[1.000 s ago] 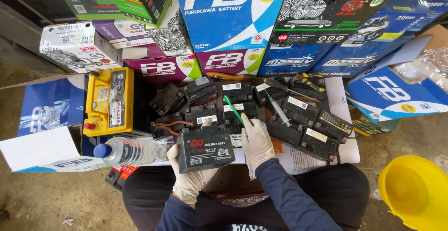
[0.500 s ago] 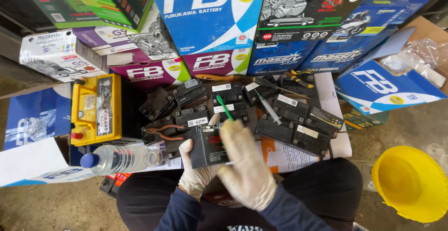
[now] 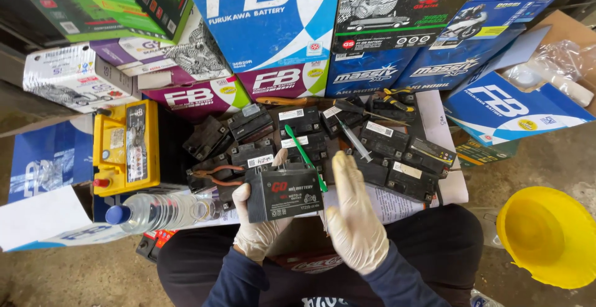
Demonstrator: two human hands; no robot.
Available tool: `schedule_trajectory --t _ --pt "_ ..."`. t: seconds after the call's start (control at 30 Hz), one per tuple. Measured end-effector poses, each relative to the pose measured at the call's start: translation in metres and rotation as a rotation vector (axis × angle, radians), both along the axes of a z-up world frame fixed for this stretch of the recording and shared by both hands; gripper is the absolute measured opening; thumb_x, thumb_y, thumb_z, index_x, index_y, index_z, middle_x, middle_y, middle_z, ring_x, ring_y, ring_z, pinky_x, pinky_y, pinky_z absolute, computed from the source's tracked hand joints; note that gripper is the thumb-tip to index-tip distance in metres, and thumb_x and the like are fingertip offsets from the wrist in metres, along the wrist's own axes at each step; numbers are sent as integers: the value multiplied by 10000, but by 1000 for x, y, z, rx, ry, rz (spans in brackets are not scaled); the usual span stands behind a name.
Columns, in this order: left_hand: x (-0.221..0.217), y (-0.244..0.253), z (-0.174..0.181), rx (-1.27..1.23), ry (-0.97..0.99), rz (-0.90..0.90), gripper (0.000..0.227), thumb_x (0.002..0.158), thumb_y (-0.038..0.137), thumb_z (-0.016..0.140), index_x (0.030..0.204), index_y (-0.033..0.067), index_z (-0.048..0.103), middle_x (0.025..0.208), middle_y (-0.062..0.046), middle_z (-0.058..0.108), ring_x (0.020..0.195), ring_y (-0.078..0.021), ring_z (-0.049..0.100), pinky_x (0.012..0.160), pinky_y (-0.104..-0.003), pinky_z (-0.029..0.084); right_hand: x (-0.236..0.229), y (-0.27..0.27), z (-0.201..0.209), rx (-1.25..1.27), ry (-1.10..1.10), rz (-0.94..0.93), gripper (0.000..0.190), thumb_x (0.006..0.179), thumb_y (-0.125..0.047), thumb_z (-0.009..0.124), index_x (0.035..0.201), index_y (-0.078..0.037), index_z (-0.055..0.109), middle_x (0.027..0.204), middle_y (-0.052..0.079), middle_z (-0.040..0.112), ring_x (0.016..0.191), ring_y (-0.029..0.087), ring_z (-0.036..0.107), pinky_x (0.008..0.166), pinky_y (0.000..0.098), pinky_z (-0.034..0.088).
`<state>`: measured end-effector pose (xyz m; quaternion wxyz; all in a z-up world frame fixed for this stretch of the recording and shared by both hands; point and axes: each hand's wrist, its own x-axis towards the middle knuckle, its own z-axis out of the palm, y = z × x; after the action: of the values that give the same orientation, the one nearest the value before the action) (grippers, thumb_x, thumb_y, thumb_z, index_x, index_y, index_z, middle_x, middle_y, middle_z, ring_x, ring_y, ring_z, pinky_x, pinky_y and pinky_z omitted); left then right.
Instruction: Filling battery cells with liquid using a syringe and adjusting components with a small tool
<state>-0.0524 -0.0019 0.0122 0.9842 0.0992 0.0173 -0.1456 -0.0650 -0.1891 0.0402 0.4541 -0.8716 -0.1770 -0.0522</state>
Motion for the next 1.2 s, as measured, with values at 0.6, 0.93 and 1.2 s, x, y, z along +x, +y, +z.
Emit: schedule_trajectory --t 0.6,0.93,1.2 --pt "-12 -9 -19 229 -10 -297 827 938 400 611 1634 107 273 1653 -139 354 1365 -269 527 1153 -438 405 49 -44 45 -54 257 629 1134 754 -484 863 1600 -58 238 1666 204 315 1548 372 281 1231 482 237" --pt "18 -50 36 568 302 -529 845 899 650 502 1610 230 323 1704 46 239 1516 -181 310 1222 -419 263 42 -62 17 112 294 475 997 515 -471 964 1326 -99 519 1222 74 609 1145 225 629 1006 346 476" --pt "46 -68 6 572 -70 -579 1097 882 821 337 1628 138 -90 1703 -191 -18 1561 -357 71 1188 -643 164 42 -96 21 244 277 -119 932 466 -267 1010 1271 -102 571 1198 104 726 1076 226 722 967 331 566"
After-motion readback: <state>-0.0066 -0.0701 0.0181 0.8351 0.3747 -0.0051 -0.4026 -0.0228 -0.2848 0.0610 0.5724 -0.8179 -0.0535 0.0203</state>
